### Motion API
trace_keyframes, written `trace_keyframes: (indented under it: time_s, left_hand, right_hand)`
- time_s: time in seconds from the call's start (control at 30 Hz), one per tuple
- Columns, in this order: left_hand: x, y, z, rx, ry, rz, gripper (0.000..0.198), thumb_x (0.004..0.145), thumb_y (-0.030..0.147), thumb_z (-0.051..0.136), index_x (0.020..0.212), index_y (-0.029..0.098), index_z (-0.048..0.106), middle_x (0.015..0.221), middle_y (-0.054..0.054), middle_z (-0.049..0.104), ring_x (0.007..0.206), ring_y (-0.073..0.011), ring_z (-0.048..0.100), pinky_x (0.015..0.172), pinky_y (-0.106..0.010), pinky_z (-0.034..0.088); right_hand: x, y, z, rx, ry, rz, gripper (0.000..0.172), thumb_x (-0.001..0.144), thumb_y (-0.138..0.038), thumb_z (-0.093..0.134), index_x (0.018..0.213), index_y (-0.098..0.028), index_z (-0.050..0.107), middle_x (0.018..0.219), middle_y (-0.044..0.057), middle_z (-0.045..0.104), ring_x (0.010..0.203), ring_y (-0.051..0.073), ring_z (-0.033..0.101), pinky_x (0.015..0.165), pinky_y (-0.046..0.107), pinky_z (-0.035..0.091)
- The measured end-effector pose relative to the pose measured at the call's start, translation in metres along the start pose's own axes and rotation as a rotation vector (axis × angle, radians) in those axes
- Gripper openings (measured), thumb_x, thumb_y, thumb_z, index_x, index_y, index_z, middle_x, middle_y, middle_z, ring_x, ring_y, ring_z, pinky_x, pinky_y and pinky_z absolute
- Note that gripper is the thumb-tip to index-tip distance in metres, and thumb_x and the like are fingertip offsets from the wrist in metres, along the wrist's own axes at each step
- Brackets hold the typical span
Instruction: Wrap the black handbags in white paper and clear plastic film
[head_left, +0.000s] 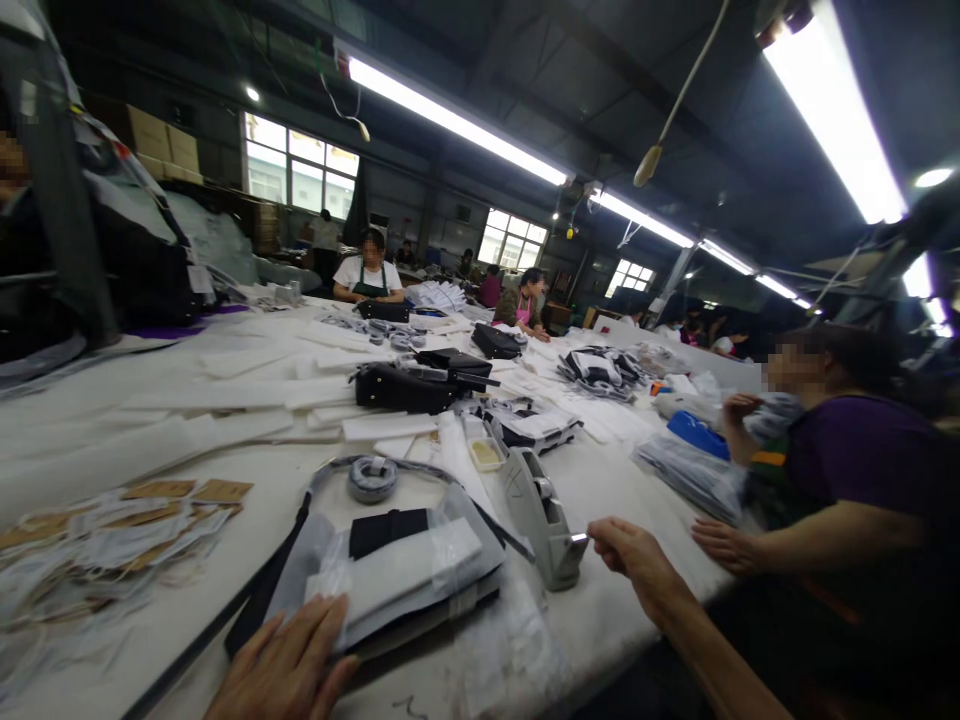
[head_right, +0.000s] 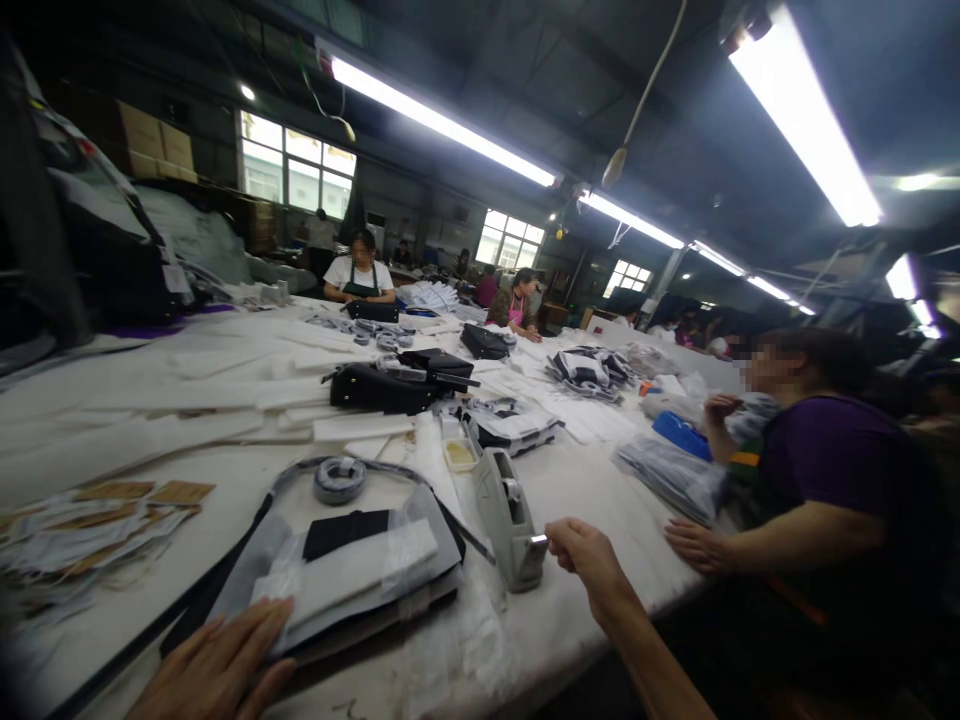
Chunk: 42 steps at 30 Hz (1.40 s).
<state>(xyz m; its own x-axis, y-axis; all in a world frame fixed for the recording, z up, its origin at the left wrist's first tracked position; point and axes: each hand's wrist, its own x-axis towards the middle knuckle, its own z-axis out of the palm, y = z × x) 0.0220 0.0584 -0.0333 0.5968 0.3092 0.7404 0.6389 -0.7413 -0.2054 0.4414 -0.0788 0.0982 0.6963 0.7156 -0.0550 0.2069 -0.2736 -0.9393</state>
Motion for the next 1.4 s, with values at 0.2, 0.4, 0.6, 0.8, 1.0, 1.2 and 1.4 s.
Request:
trace_keyframes:
  time_s: [0.2, 0.4, 0.6, 0.8, 1.0, 1.2, 1.4]
  left_hand:
    - [0.013, 0.012, -0.018, 0.016, 0.062, -0.138, 0.037, 0.097, 0.042, 0.047, 0.119, 0.017, 0.061, 0.107, -0.009, 0.073, 0.093, -0.0263, 0.067, 0.092, -0.04, 0.043]
    - [0.021, 0.015, -0.027, -0.021, 0.045, -0.147, 0.032, 0.1, 0.042, 0.044, 0.113, 0.019, 0.062, 0.105, -0.006, 0.073, 0.092, -0.023, 0.067, 0.093, -0.037, 0.043]
    - [0.023, 0.023, -0.035, -0.116, -0.037, -0.243, 0.024, 0.099, 0.033, 0.048, 0.114, 0.018, 0.059, 0.11, -0.007, 0.071, 0.1, -0.0228, 0.066, 0.097, -0.04, 0.043]
    - [0.024, 0.03, -0.041, -0.214, -0.158, -0.346, 0.029, 0.091, 0.029, 0.063, 0.117, 0.02, 0.056, 0.116, -0.006, 0.07, 0.11, -0.0228, 0.065, 0.101, -0.042, 0.044]
    - [0.023, 0.036, -0.038, -0.256, -0.147, -0.403, 0.034, 0.089, 0.029, 0.066, 0.119, 0.019, 0.055, 0.119, -0.005, 0.068, 0.113, -0.0235, 0.063, 0.104, -0.044, 0.043]
    - [0.021, 0.035, -0.036, -0.219, -0.09, -0.39, 0.027, 0.094, 0.033, 0.058, 0.117, 0.019, 0.059, 0.117, -0.004, 0.07, 0.114, -0.0235, 0.062, 0.104, -0.042, 0.042]
    - [0.003, 0.016, -0.018, -0.059, 0.016, -0.159, 0.028, 0.093, 0.03, 0.054, 0.117, 0.019, 0.063, 0.116, -0.004, 0.072, 0.107, -0.0205, 0.065, 0.098, -0.036, 0.044]
  right_hand:
    - [-0.004, 0.051, 0.006, 0.012, 0.02, 0.131, 0.032, 0.061, -0.054, 0.062, 0.056, -0.023, 0.055, 0.055, 0.0, 0.056, 0.046, 0.013, 0.049, 0.05, 0.027, 0.041]
    - [-0.002, 0.065, -0.009, -0.313, -0.012, 0.052, 0.032, 0.055, -0.05, 0.064, 0.041, -0.025, 0.05, 0.046, 0.001, 0.053, 0.048, 0.019, 0.049, 0.052, 0.033, 0.042]
    - [-0.018, -0.002, 0.027, -0.358, -0.376, -0.182, 0.036, 0.073, -0.055, 0.064, 0.061, -0.021, 0.065, 0.06, 0.001, 0.06, 0.062, 0.02, 0.055, 0.063, 0.03, 0.045]
    - [-0.035, -0.109, 0.134, -0.445, -0.974, -0.348, 0.022, 0.078, -0.04, 0.067, 0.072, -0.019, 0.072, 0.068, 0.0, 0.065, 0.067, 0.016, 0.055, 0.065, 0.025, 0.044]
    - [-0.039, -0.142, 0.228, -0.671, -1.305, -0.569, 0.013, 0.077, -0.03, 0.069, 0.078, -0.019, 0.076, 0.063, -0.005, 0.063, 0.059, 0.011, 0.052, 0.053, 0.019, 0.036]
    - [-0.031, -0.144, 0.292, -1.005, -1.376, -0.775, 0.003, 0.072, -0.026, 0.076, 0.073, -0.023, 0.076, 0.057, -0.008, 0.063, 0.053, 0.01, 0.056, 0.048, 0.019, 0.033]
    - [-0.019, -0.136, 0.333, -1.261, -1.535, -0.886, 0.012, 0.07, -0.032, 0.081, 0.071, -0.021, 0.075, 0.06, -0.008, 0.064, 0.055, 0.011, 0.057, 0.05, 0.021, 0.035]
